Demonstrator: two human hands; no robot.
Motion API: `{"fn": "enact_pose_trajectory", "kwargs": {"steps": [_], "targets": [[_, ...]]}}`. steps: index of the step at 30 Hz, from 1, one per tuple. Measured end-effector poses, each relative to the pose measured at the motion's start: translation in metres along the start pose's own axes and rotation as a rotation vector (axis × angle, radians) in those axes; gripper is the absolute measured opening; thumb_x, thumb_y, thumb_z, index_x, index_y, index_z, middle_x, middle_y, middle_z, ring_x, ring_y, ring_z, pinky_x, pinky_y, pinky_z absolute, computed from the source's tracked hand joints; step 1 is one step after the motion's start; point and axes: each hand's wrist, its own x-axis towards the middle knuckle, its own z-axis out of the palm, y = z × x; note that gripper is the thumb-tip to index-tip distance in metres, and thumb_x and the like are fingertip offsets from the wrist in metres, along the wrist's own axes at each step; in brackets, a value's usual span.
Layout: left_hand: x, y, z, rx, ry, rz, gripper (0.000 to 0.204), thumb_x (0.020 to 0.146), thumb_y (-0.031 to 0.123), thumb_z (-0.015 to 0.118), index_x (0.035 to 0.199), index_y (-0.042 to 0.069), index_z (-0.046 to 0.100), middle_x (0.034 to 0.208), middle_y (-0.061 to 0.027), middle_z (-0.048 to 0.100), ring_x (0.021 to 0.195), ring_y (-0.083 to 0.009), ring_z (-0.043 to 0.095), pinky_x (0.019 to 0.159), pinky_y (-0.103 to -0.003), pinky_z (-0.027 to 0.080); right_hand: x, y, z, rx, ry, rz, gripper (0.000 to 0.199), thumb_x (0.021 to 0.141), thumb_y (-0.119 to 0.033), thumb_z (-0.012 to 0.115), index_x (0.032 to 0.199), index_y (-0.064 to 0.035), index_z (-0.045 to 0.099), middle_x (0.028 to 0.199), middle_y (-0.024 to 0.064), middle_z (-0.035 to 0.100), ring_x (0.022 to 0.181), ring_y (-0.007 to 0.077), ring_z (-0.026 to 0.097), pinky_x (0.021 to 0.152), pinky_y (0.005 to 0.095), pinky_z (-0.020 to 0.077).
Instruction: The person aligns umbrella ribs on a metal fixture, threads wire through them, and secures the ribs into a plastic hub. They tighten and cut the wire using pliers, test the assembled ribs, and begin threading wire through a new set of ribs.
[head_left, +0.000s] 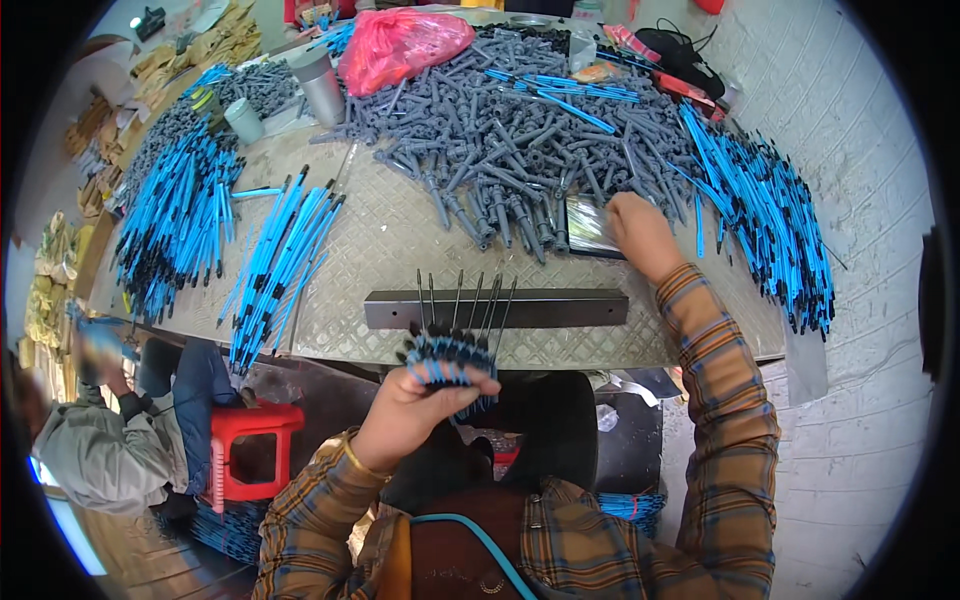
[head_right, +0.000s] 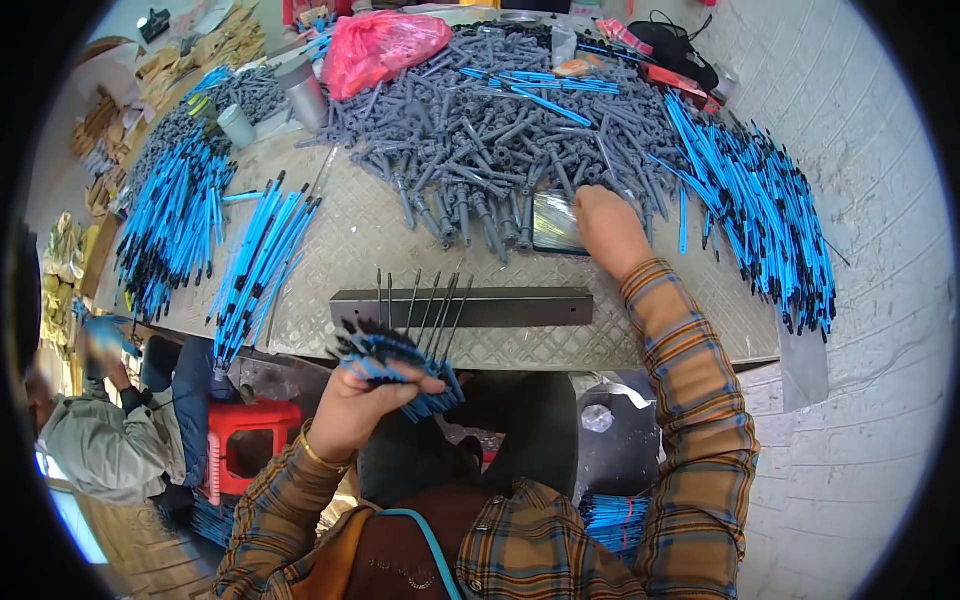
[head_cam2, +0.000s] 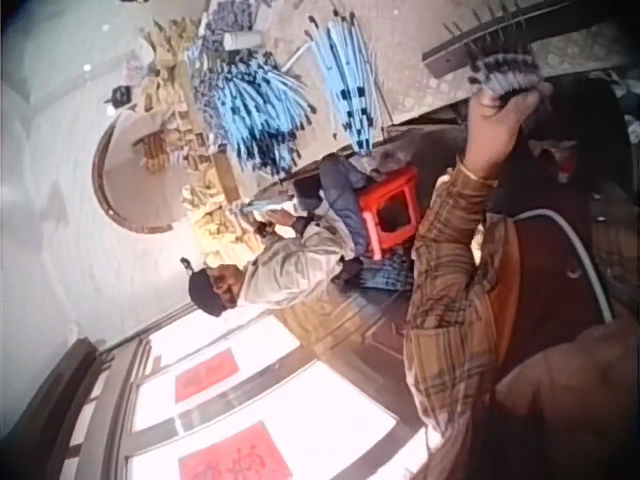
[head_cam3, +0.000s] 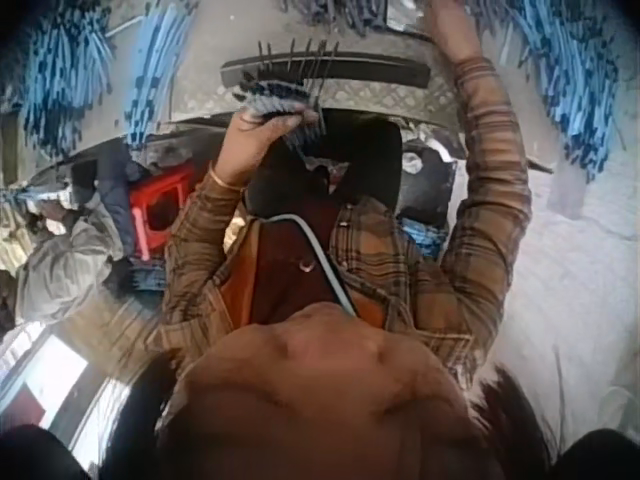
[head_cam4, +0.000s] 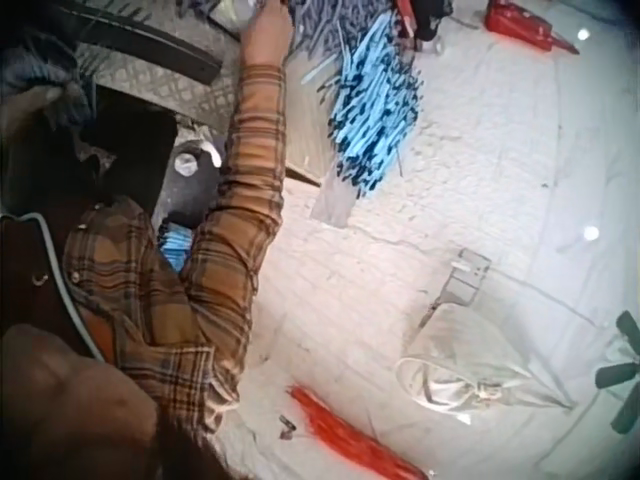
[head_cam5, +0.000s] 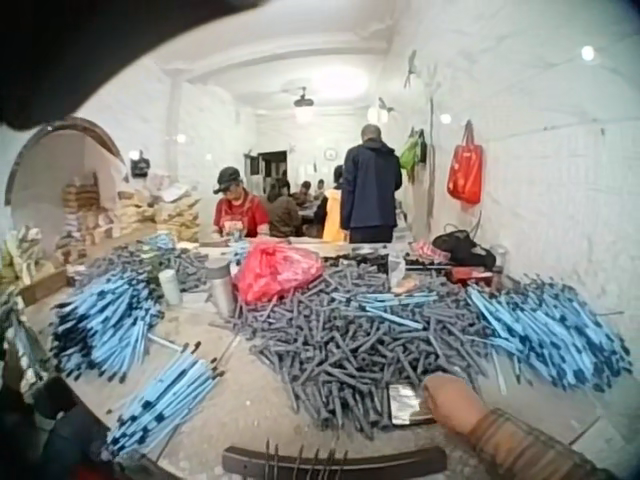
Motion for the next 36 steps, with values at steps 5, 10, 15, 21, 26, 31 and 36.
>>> {"fn": "enact_pose_trajectory", "kwargs": {"steps": [5, 10, 15, 21, 26, 31, 36], "targets": [[0.006, 0.003, 0.011, -0.181, 0.149, 0.014, 0.021, 0.085, 0.001, 0.057, 0.106, 0.000, 0.060, 0.095, -0.0125, 0.066, 0.088, -0.0181, 0.062, 0.082, -0.031, 0.049, -0.010, -0.046, -0.027, 0.289, -0.050, 0.228, 0.007, 0.087, -0.009, 0.050, 0.084, -0.0028, 0.050, 0.072, 0.0115, 0.055, 0.066, 0.0258, 0.055, 0.060, 0.0341, 0.0433], [0.007, -0.002, 0.012, -0.213, 0.206, 0.019, 0.020, 0.084, 0.002, 0.058, 0.104, 0.001, 0.060, 0.092, -0.0132, 0.066, 0.086, -0.0197, 0.064, 0.080, -0.033, 0.051, -0.049, -0.145, -0.070, 0.717, 0.042, 0.049, 0.005, 0.089, -0.007, 0.050, 0.088, -0.0030, 0.051, 0.064, -0.0014, 0.046, 0.057, 0.0066, 0.043, 0.052, 0.0225, 0.0379], [0.006, -0.006, 0.012, -0.239, 0.177, 0.059, 0.021, 0.086, 0.006, 0.059, 0.106, 0.000, 0.060, 0.096, -0.0120, 0.066, 0.090, -0.0184, 0.064, 0.079, -0.030, 0.050, -0.067, -0.184, -0.088, 0.764, -0.010, -0.154, 0.006, 0.084, -0.004, 0.057, 0.090, -0.0039, 0.057, 0.067, 0.0044, 0.054, 0.057, 0.0126, 0.051, 0.053, 0.0253, 0.0413], [0.003, -0.004, 0.014, -0.268, 0.180, 0.041, 0.020, 0.085, 0.006, 0.060, 0.105, 0.001, 0.060, 0.096, -0.0120, 0.066, 0.089, -0.0177, 0.064, 0.079, -0.029, 0.050, -0.066, -0.180, -0.075, 0.633, 0.128, -0.267, 0.017, 0.080, -0.004, 0.061, 0.097, -0.0063, 0.062, 0.078, 0.0105, 0.062, 0.065, 0.0237, 0.060, 0.057, 0.0296, 0.0464], [0.002, -0.009, 0.010, -0.241, 0.170, 0.047, 0.019, 0.085, 0.006, 0.060, 0.104, 0.001, 0.061, 0.097, -0.0121, 0.066, 0.089, -0.0165, 0.063, 0.080, -0.028, 0.050, -0.066, -0.179, -0.073, 0.651, 0.093, -0.231, 0.017, 0.080, -0.004, 0.061, 0.097, -0.0065, 0.063, 0.081, 0.0110, 0.064, 0.067, 0.0242, 0.061, 0.059, 0.0294, 0.0473], [0.001, -0.006, 0.009, -0.234, 0.175, 0.025, 0.019, 0.085, 0.005, 0.060, 0.103, 0.000, 0.061, 0.097, -0.0120, 0.066, 0.089, -0.0157, 0.063, 0.081, -0.028, 0.049, -0.064, -0.181, -0.072, 0.675, 0.115, -0.246, 0.018, 0.079, -0.003, 0.061, 0.097, -0.0064, 0.063, 0.081, 0.0108, 0.064, 0.067, 0.0241, 0.061, 0.060, 0.0289, 0.0474], [0.001, -0.009, 0.010, -0.186, 0.184, 0.040, 0.019, 0.084, 0.003, 0.059, 0.103, 0.001, 0.061, 0.095, -0.0157, 0.066, 0.091, -0.0230, 0.064, 0.082, -0.035, 0.051, -0.065, -0.182, -0.073, 0.659, 0.084, -0.234, 0.018, 0.079, -0.003, 0.061, 0.097, -0.0062, 0.063, 0.081, 0.0106, 0.064, 0.067, 0.0239, 0.061, 0.060, 0.0285, 0.0477]]}}
